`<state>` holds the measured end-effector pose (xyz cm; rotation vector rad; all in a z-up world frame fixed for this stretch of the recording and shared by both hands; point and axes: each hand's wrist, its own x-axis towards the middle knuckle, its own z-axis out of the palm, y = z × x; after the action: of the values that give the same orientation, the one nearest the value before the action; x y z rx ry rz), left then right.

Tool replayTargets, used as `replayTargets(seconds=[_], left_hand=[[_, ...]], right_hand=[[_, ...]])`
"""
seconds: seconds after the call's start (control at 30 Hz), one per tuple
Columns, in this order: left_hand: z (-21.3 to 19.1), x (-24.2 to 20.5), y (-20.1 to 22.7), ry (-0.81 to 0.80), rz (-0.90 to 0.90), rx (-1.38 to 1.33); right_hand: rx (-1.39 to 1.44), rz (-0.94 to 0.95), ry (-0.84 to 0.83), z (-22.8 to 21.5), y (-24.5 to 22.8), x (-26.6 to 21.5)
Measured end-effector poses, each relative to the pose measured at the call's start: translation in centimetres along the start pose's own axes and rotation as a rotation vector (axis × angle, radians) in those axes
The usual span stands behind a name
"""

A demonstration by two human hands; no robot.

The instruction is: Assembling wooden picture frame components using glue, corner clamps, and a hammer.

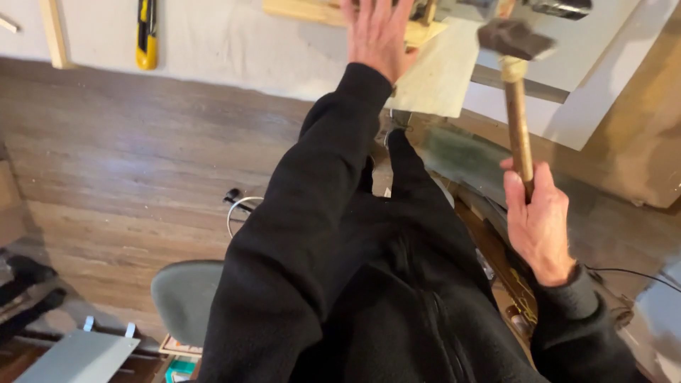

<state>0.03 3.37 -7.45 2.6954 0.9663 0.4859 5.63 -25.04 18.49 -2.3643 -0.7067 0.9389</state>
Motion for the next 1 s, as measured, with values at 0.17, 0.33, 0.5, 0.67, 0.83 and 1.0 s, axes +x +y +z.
replayTargets(seconds=[0.17, 0.33, 0.5, 0.67, 0.83, 1.0], left_hand=[[-2.1, 0.2, 0.4, -0.004, -0.024, -0.028], [-4.0, 0.4, 0.5, 0.026, -0.02, -0.065], [-5.1, 0.7, 0.5, -0.009, -0.012, -0.046], [-5.4, 0.1, 0.2, -0.004, 0.001, -0.057], [-5.8, 0.6, 0.8, -0.01, -0.038, -0.061], [-4.5, -0.1, 0.4, -0.019, -0.041, -0.057]], right_hand=[[-0.166, -0.02, 0.005, 1.5, 0.8, -0.3], [-0.089, -0.035, 0.085, 2.1, -1.2, 1.5], [-0.16, -0.029, 0.031, 3.6, 0.3, 4.3], [-0.129, -0.162, 0.06, 3.6, 0.0, 4.7], [-0.239, -0.094, 0.012, 5.0, 1.8, 6.6], [-0.242, 0.095, -0.028, 3.6, -1.3, 6.0]])
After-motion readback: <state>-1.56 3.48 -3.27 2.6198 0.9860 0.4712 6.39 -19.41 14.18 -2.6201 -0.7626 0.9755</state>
